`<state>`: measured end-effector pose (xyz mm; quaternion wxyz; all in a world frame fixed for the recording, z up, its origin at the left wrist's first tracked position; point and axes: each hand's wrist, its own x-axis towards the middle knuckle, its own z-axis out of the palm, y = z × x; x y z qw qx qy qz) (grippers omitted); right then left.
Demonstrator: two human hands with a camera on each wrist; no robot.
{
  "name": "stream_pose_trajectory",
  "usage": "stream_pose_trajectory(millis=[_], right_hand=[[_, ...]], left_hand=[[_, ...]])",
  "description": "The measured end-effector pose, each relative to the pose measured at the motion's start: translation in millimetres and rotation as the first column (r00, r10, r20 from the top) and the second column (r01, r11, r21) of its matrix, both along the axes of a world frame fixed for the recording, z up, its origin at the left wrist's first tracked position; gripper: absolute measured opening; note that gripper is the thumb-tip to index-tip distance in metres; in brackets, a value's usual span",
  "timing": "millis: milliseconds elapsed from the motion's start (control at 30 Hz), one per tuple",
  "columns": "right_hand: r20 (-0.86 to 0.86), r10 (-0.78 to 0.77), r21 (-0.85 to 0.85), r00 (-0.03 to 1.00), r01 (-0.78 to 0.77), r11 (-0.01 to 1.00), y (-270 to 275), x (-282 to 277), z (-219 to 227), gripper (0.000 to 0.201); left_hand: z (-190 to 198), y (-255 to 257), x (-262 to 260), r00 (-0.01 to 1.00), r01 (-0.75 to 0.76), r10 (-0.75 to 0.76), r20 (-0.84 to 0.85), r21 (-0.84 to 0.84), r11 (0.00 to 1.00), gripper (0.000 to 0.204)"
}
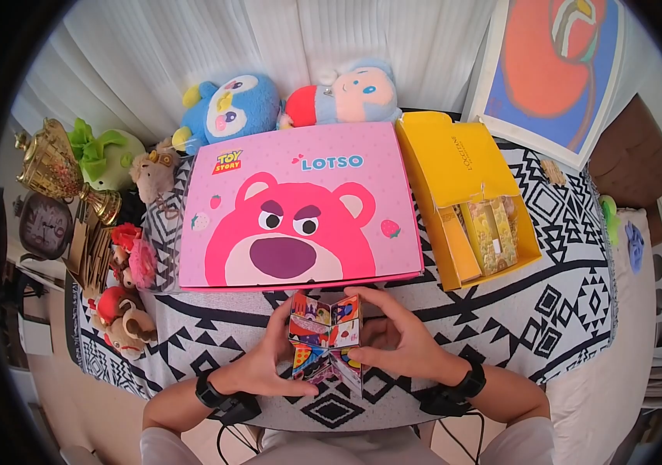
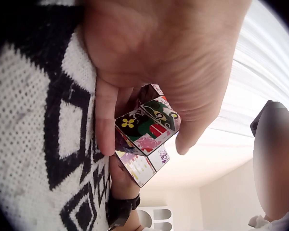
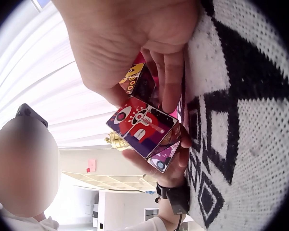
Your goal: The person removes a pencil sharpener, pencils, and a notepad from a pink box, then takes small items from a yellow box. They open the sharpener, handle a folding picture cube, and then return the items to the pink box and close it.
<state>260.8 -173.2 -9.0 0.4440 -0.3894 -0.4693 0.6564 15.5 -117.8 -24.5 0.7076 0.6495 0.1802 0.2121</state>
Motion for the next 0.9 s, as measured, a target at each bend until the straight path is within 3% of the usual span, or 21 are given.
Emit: stream_pose_trajectory(millis=[233, 333, 433, 567, 700, 900], right_hand=[[0.015, 0.029, 0.010, 0.999, -0.029, 1.000, 0.4, 1.6, 1.6, 0.079], [0.001, 0.066, -0.017, 0.998, -0.066, 0.998, 0.1, 2.0, 1.5, 0.082], [-0.126, 0.128, -0.090, 0.984, -0.140, 0.986, -0.1, 0.2, 2.1, 0.085], [0.008, 0.168, 0.000, 0.986, -0.168, 0.986, 0.0, -1.2, 1.6, 0.090], [0.097, 0.178, 0.042, 0.979, -0.183, 0.982, 1.5, -1.6, 1.6, 0.093], [0.060, 0.163, 0.044, 0.985, -0.166, 0.985, 0.8, -0.6, -1.6, 0.092]], left_hand=[[-1.5, -1.1, 2.8, 0.998, -0.054, 0.056, 0.004, -0.195, 0.979, 0.106], [-5.1, -0.6, 1.5, 0.998, -0.055, 0.058, 0.012, -0.180, 0.982, 0.100], [-0.4, 0.6, 0.2, 0.997, -0.074, 0.081, 0.011, -0.302, 0.950, 0.091], [-0.7, -0.4, 3.4, 0.987, -0.097, 0.126, 0.104, -0.251, 0.963, 0.082], [3.1, 1.4, 2.0, 0.990, -0.051, 0.095, 0.105, -0.354, 0.934, 0.078], [4.4, 0.1, 2.5, 0.996, -0.065, 0.078, 0.031, -0.314, 0.947, 0.081]])
